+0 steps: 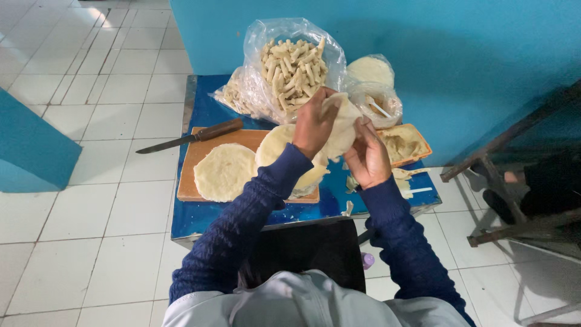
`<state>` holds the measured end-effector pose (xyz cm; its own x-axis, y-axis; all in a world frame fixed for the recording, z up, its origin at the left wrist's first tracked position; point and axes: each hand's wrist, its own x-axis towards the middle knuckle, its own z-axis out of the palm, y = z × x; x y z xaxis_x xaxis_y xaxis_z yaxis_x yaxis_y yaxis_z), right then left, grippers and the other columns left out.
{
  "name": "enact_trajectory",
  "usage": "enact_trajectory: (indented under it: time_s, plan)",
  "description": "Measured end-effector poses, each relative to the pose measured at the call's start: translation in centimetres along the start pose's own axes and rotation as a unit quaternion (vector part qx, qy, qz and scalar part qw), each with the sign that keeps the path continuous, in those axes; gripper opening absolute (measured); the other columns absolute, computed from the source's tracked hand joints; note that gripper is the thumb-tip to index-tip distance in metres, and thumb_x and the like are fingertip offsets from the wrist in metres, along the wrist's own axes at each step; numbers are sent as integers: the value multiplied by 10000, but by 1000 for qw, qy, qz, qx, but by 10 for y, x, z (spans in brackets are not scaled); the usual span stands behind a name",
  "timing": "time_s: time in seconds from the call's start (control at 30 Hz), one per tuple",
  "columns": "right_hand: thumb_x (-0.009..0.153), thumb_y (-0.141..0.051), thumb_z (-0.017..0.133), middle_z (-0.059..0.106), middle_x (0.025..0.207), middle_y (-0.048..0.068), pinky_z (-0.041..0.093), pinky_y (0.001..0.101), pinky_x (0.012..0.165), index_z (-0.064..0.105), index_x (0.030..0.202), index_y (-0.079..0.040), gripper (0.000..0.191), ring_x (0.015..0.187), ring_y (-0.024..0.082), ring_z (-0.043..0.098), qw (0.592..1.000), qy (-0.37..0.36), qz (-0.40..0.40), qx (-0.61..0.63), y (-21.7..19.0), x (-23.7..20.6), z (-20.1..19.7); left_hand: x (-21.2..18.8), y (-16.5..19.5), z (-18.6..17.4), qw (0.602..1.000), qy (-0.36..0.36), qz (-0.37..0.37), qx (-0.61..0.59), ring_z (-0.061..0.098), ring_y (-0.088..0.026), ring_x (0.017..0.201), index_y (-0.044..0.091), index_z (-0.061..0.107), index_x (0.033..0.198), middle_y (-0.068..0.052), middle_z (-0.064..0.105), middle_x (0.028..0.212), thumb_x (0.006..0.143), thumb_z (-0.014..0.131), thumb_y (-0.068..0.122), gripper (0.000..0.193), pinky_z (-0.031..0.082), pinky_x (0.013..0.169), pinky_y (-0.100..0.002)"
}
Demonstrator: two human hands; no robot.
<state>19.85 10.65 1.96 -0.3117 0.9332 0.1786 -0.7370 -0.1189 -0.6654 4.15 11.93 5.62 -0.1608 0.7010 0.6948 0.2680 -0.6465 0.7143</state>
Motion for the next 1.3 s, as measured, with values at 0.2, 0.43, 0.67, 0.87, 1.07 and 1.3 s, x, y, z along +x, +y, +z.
enact_trajectory:
  time_s: [0.2,0.43,0.67,0.87,1.07,1.3]
  plan:
    - [1034,-155,577,645,1328,62,451,389,1110,568,1375,-67,352,1256,199,602,998,9,7,60,6,-7,9,3,2,6,996,-38,-24,71,716,-367,802,68,682,982,-169,729,854,894,753,243,209,544,702,-430]
    - [1047,-169,612,646,1312,60,493,385,1056,567,1395,-52,369,1215,189,625,998,45,1,41,7,1,-4,4,9,12,994,-103,6,43,708,-366,761,86,681,1014,-172,697,783,942,697,219,152,534,689,-438]
    - [1038,-175,589,645,1325,32,518,352,1047,552,1401,-93,375,1222,167,626,997,62,-33,31,11,-1,-5,6,13,-5,998,-16,58,17,663,-409,812,76,566,1113,-190,654,845,1001,650,118,145,521,689,-432]
    - [1050,-169,529,673,1261,45,573,324,898,545,1385,-82,347,1104,165,687,992,62,45,103,21,-9,-5,6,21,-18,997,-31,-29,61,657,-356,715,86,573,1135,-186,627,765,1014,657,144,158,497,650,-411]
    - [1109,-147,554,714,1269,82,547,226,640,562,1417,-60,319,998,163,719,986,-29,78,146,35,-26,-27,7,14,-44,998,-54,-5,-33,530,-133,808,44,573,1107,-93,604,853,1039,654,95,118,499,730,-315]
    - [1077,-204,566,700,1285,99,597,298,743,568,1381,-59,337,1094,212,712,965,6,126,229,42,-48,-53,-4,-15,-82,973,-1,-125,-192,443,-44,787,66,525,1081,30,485,826,1054,601,86,84,386,676,-260]
